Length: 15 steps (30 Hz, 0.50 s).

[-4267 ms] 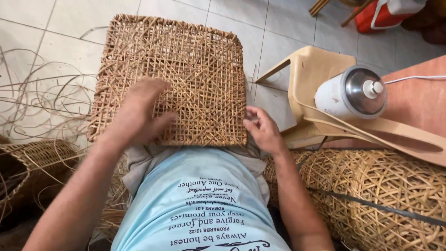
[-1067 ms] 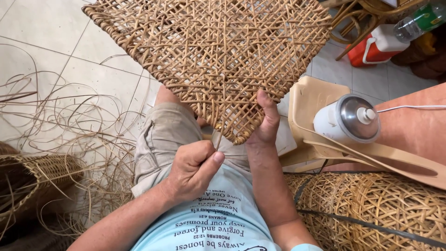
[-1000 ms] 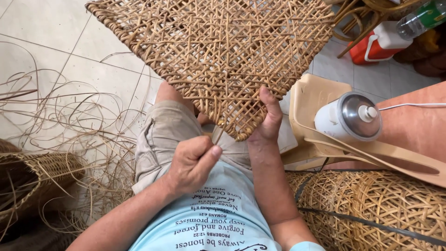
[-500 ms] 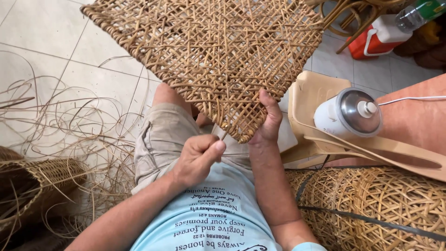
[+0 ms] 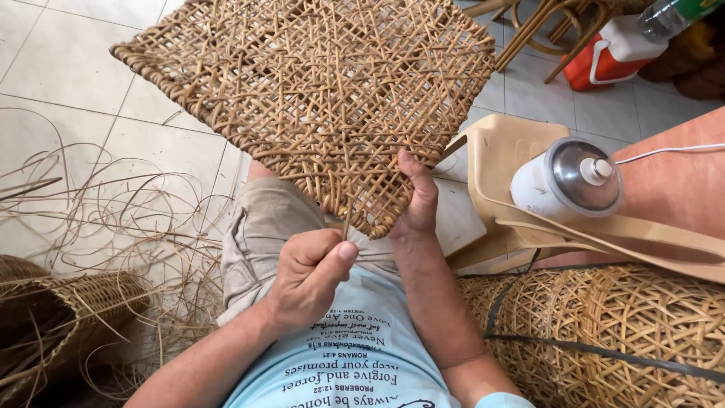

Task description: The person is weaving thin rattan strips into a rectangular frame to create a mat, occasionally using scissors to trim the material.

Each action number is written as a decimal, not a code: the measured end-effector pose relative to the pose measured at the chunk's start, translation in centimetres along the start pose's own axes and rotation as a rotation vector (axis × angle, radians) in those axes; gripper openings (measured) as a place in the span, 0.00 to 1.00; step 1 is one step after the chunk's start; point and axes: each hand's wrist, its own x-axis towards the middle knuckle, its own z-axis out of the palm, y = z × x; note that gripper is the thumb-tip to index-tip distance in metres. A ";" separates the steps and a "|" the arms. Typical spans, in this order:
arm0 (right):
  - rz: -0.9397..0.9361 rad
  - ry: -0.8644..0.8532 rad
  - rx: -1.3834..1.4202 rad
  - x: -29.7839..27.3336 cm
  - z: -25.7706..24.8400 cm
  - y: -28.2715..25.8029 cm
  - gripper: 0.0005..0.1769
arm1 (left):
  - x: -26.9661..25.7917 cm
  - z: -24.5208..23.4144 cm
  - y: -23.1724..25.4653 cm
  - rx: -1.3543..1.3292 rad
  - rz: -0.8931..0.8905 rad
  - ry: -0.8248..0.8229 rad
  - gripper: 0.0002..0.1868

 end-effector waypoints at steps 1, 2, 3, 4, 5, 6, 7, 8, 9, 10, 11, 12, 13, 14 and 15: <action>0.003 -0.001 0.005 -0.2 0.3 0.2 0.37 | -0.2 -0.1 -0.1 -0.004 -0.004 0.004 0.22; 0.006 0.002 0.011 -0.5 0.6 0.4 0.37 | -0.4 -0.1 -0.3 -0.011 -0.011 0.008 0.23; 0.004 0.007 0.012 -0.2 -0.2 0.6 0.37 | -0.5 -0.2 -0.3 -0.013 -0.015 0.005 0.23; 0.002 -0.007 0.011 0.1 -0.9 0.8 0.37 | -0.6 -0.2 -0.3 -0.006 -0.019 0.007 0.23; 0.000 -0.020 0.011 0.4 -1.7 1.1 0.36 | -0.8 -0.2 -0.3 0.001 -0.023 0.008 0.23; 0.002 -0.022 0.012 0.2 -1.0 1.0 0.36 | -0.7 -0.3 -0.1 0.004 -0.023 0.010 0.23; -0.004 -0.023 0.012 -0.1 -0.4 1.0 0.37 | -0.7 -0.3 0.2 -0.001 -0.027 0.015 0.23; -0.010 -0.024 0.013 -0.3 0.2 0.9 0.38 | -0.6 -0.4 0.4 -0.007 -0.031 0.019 0.22; -0.009 -0.025 0.014 -0.4 0.7 0.7 0.38 | -0.7 -0.6 0.1 -0.005 -0.030 0.020 0.22; -0.011 -0.027 0.002 -0.5 1.1 0.5 0.36 | -0.8 -0.7 -0.3 -0.063 -0.044 0.048 0.23; -0.013 -0.029 -0.010 -0.7 1.5 0.3 0.35 | -0.9 -0.9 -0.6 -0.121 -0.059 0.077 0.23; -0.014 -0.032 -0.010 -0.5 1.4 0.4 0.35 | -0.9 -1.1 -0.7 -0.120 -0.056 0.076 0.23; -0.016 -0.025 -0.017 -0.4 1.3 0.6 0.34 | -1.0 -1.2 -0.7 -0.110 -0.057 0.071 0.23; -0.015 -0.015 -0.024 -0.4 1.1 0.9 0.34 | -1.2 -1.4 -0.7 -0.101 -0.062 0.068 0.23; -0.011 -0.014 -0.024 -0.6 1.2 0.8 0.34 | -1.3 -1.3 -0.5 -0.100 -0.064 0.071 0.23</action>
